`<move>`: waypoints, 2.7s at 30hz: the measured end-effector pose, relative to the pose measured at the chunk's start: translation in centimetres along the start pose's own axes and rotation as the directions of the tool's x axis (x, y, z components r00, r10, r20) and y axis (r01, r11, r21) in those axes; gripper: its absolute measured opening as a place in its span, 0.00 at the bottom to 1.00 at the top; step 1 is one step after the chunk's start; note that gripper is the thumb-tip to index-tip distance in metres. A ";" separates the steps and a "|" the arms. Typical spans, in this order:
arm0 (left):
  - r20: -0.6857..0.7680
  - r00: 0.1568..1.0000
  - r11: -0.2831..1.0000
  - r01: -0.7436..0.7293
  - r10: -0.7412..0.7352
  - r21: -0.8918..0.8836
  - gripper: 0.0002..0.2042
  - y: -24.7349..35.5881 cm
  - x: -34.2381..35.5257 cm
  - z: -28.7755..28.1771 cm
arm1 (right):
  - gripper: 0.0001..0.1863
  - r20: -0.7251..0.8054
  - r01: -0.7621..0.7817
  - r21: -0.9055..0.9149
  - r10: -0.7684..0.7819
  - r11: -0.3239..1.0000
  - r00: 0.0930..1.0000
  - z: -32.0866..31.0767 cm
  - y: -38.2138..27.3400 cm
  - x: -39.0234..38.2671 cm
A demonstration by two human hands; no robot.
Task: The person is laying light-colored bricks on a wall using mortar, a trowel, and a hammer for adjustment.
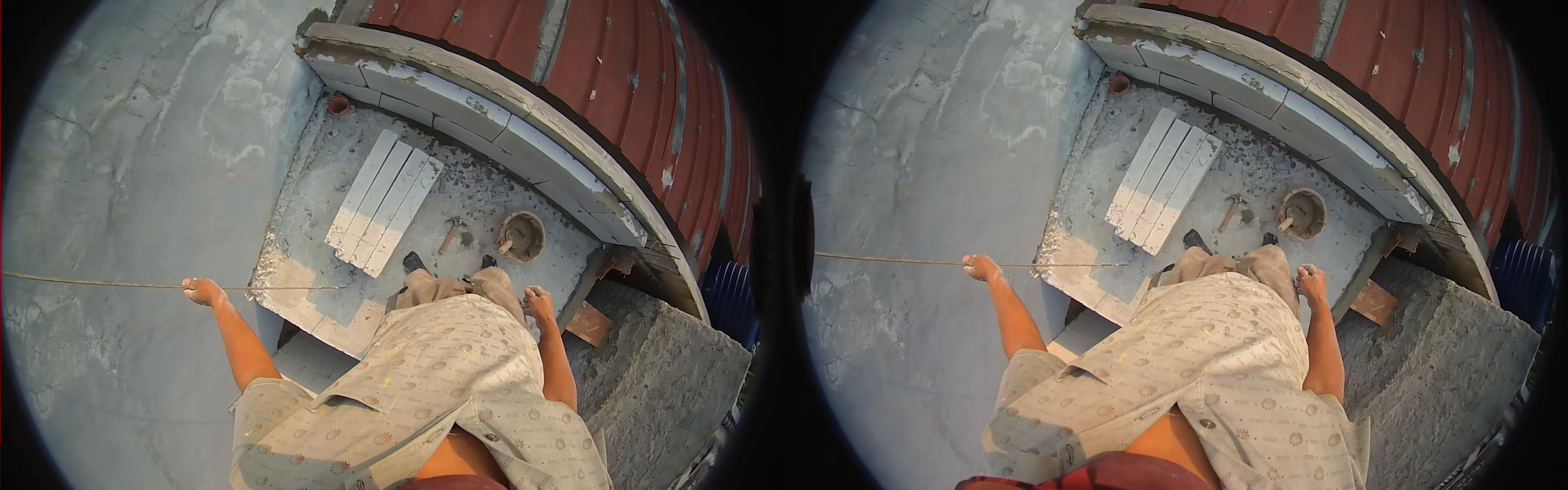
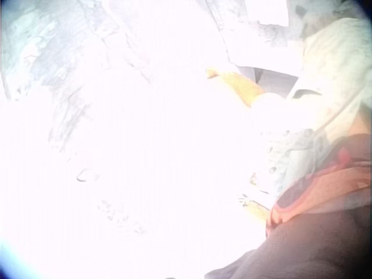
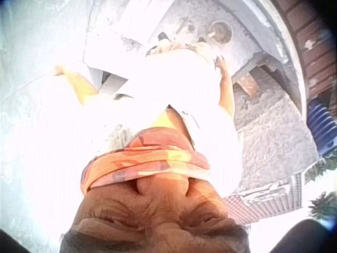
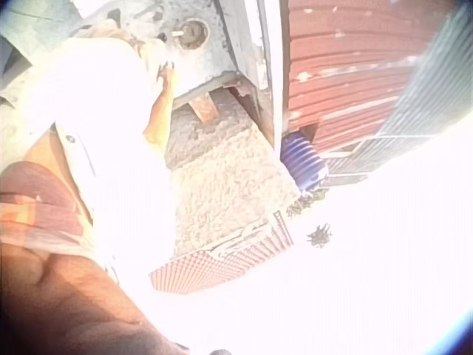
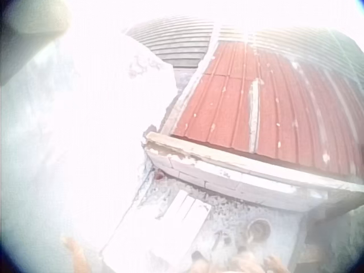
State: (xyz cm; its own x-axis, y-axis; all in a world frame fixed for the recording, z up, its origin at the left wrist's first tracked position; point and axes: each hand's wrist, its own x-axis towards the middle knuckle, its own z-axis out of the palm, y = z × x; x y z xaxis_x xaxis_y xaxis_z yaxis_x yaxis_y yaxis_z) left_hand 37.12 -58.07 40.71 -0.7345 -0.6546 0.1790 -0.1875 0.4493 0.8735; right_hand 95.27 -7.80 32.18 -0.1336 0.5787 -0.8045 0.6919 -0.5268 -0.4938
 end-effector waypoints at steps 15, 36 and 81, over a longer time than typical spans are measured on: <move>0.837 0.023 0.828 0.163 -0.547 0.537 0.26 -7.6 -35.8 7.4 | 0.07 -0.180 0.150 0.054 -0.138 0.987 0.974 -2.1 8.2 1.8; 0.286 -0.604 0.456 -0.772 -0.744 -0.442 0.15 14.7 -76.2 1.2 | 0.12 -0.101 0.052 0.217 -0.030 0.975 0.994 -13.1 21.6 -4.6; 0.200 -0.331 0.268 -0.920 -0.922 -0.288 0.14 -8.5 -90.7 -12.8 | 0.10 0.032 0.285 0.117 -0.290 0.951 0.956 -33.9 34.1 3.4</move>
State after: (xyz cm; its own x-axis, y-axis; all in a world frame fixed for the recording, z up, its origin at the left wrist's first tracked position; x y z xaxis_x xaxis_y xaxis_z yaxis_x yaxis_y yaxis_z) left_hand 113.71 -10.30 22.88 0.2853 -0.0757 -0.9554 0.8129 0.5472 0.1994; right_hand 142.43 -2.71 23.81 -0.3512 0.6864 -0.6368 0.5369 -0.4096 -0.7376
